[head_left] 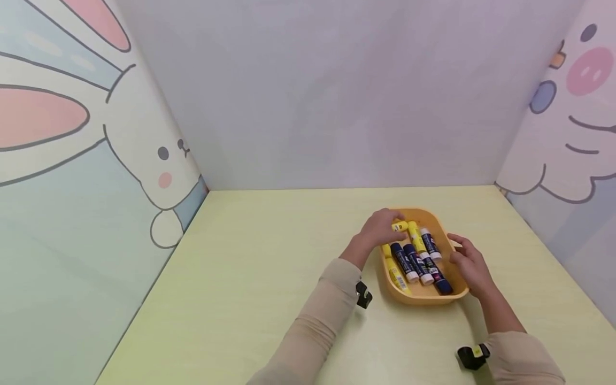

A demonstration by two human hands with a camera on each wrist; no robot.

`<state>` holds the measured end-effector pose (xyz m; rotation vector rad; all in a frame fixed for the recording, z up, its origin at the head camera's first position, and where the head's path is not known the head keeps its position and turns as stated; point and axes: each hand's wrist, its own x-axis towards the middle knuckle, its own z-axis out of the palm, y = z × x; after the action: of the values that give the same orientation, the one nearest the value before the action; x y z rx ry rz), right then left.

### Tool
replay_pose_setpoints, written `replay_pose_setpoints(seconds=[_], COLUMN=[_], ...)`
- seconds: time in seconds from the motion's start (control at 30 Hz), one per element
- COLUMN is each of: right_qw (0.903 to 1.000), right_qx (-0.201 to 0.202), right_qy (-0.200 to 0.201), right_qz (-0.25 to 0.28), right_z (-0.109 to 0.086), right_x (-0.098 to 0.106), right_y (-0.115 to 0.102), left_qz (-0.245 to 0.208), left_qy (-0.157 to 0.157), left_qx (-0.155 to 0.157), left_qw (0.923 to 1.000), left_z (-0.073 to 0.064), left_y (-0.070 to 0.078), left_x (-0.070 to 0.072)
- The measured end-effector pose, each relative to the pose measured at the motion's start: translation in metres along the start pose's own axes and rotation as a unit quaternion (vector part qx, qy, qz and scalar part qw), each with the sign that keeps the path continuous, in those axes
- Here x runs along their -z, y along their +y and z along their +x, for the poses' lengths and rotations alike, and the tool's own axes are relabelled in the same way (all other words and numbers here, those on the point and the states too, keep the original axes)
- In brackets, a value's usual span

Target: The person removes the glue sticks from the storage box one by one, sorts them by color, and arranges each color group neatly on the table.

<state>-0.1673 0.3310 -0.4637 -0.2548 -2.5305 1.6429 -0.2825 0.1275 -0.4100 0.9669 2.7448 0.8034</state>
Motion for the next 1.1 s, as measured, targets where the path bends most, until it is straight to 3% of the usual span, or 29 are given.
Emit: replay_pose_setpoints(seconds=[0.43,0.87,1.1], right_qw=[0.9999,0.9999,1.0000], right_qx=[0.001,-0.001,0.001], right_qy=[0.000,-0.005,-0.005], right_qz=[0.011,0.009,0.008], right_z=[0.000,-0.005,-0.004], right_x=[-0.001,0.000,0.000], right_y=[-0.003,-0.004,-0.003], left_qz=[-0.011,-0.061,-0.033], left_qy=[-0.011,-0.001,-0.010], left_qx=[0.017,0.102,0.129], left_qw=[0.9997,0.9929,0.9910], left_z=[0.019,0.028,0.033], left_y=[-0.002,0.005,0.007], left_x=[-0.011,-0.025,-0.029])
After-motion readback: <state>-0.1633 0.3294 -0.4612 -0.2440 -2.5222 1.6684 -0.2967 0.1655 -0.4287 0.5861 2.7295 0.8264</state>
